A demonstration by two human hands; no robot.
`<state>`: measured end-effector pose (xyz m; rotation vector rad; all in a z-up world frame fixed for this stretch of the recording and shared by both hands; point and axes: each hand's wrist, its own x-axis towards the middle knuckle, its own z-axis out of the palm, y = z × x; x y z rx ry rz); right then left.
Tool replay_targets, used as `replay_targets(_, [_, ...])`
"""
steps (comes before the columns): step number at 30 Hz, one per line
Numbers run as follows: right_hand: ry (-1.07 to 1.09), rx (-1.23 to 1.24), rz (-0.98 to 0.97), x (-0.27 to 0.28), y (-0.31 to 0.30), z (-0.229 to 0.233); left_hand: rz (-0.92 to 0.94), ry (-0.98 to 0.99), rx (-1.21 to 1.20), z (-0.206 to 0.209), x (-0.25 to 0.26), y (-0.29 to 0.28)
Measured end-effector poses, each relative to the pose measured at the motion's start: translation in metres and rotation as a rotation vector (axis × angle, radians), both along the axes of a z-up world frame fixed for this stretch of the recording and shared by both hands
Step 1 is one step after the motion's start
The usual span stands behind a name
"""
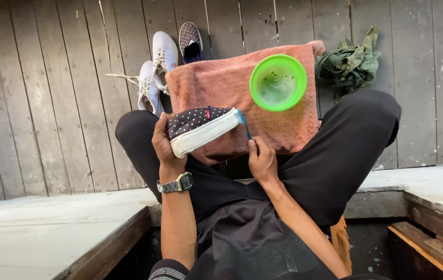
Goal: The person scrubs the white sole of a dark patterned sneaker using a blue toothbrush and a green bowl of soapy water. They repeatedly dip the brush into the bowl and scrub the shoe's sole while sitting cross-legged on a wooden floor.
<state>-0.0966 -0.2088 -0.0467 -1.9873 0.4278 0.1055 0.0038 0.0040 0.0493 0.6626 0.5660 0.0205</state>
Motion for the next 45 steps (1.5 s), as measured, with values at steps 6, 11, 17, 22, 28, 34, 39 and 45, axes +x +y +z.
replay_targets(6, [-0.074,-0.026,0.045,-0.005,0.004,0.013,0.035,-0.038,-0.015,0.007,-0.001,-0.003])
replay_targets(11, [-0.039,-0.081,0.003,-0.012,0.002,-0.014,0.016,-0.033,-0.016,-0.008,-0.005,0.003])
replay_targets(17, [-0.076,-0.077,0.026,-0.007,0.003,-0.005,0.004,-0.049,-0.03,-0.009,-0.003,0.005])
replay_targets(22, [-0.092,-0.077,0.007,-0.007,0.009,0.019,-0.045,-0.106,-0.039,-0.007,-0.002,0.005])
replay_targets(28, [-0.103,-0.103,0.017,-0.013,0.007,0.014,-0.105,-0.142,0.028,0.009,-0.008,-0.001])
replay_targets(34, [-0.195,-0.156,0.036,-0.012,0.008,0.035,-0.072,-0.089,0.014,-0.005,-0.004,0.003])
replay_targets(39, [0.035,0.025,-0.106,-0.001,-0.007,-0.01,-0.028,-0.069,-0.024,0.001,-0.001,-0.001])
replay_targets(45, [0.058,0.156,-0.09,-0.003,-0.001,-0.023,-0.059,-0.066,-0.026,-0.004,-0.003,0.002])
